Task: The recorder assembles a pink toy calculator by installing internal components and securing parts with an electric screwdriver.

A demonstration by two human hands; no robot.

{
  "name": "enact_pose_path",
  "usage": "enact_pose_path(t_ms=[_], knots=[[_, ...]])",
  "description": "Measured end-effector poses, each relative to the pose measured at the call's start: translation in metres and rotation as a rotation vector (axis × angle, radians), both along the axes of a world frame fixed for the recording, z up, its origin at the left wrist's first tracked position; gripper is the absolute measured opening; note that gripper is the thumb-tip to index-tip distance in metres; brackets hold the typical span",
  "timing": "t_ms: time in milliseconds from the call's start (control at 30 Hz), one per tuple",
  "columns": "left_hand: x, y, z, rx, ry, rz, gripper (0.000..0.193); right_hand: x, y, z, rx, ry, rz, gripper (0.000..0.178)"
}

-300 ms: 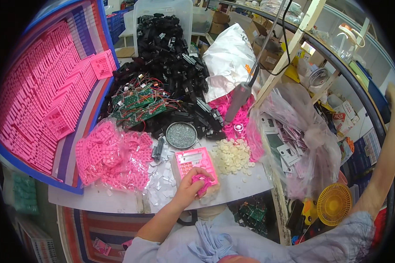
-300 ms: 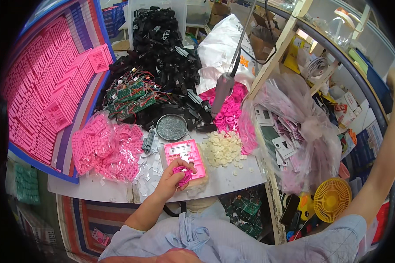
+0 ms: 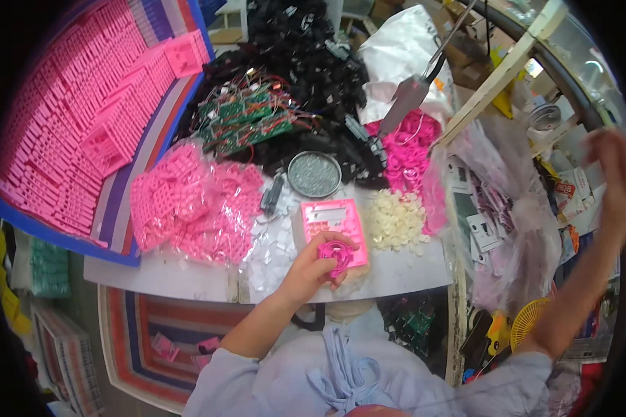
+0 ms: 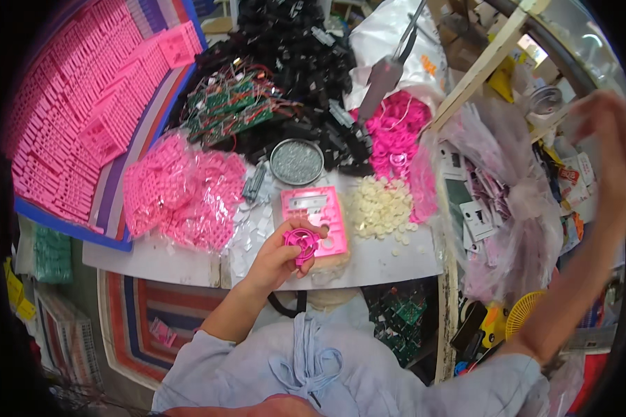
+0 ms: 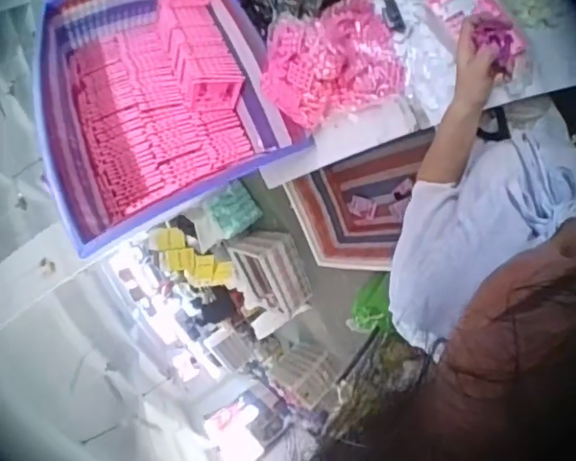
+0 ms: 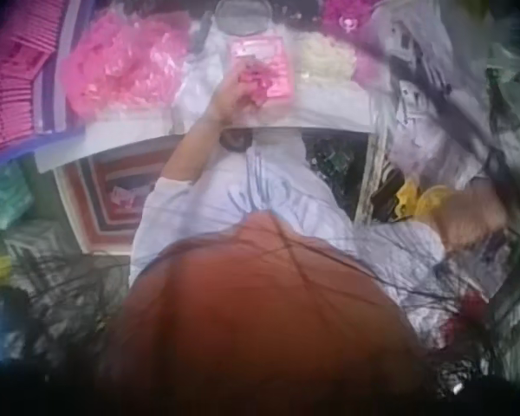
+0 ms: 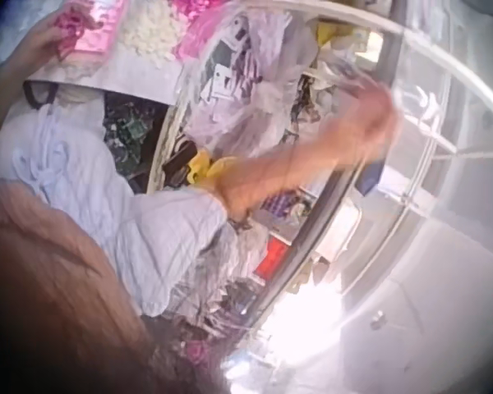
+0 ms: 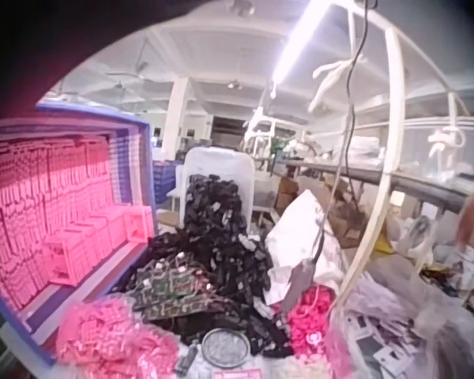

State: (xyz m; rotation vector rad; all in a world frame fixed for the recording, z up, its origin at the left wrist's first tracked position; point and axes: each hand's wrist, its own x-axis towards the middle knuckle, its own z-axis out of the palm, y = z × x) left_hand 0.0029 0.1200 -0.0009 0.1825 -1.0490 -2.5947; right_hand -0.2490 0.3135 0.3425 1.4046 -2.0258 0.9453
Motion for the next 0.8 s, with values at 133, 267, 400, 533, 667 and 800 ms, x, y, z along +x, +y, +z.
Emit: enact_pose_path(t_ms=[133, 267, 400, 533, 667, 800], knots=[[0.012, 0.005, -0.01, 0.131, -0.052, -0.008, 0.038, 0.062, -0.045, -0.21, 0.351, -0.317, 0.324, 0.017], [0.024, 0.002, -0.011, 0.147, -0.187, -0.055, 0.037, 0.084, -0.058, -0.284, 0.406, -0.607, 0.494, 0.014], [0.027, 0.002, -0.016, 0.065, -0.262, -0.026, 0.038, 0.083, -0.068, -0.294, 0.473, -1.01, 0.564, 0.01], [0.022, 0.0, -0.018, 0.007, -0.299, -0.139, 0.041, 0.063, -0.07, -0.305, 0.633, -1.437, 0.627, 0.01], [0.016, -0.001, -0.018, 0.025, -0.268, -0.271, 0.041, 0.044, -0.071, -0.313, 0.826, -1.603, 0.731, 0.011], [0.012, 0.001, -0.019, 0.077, -0.298, -0.275, 0.04, 0.036, -0.069, -0.328, 0.68, -1.092, 0.878, 0.009]])
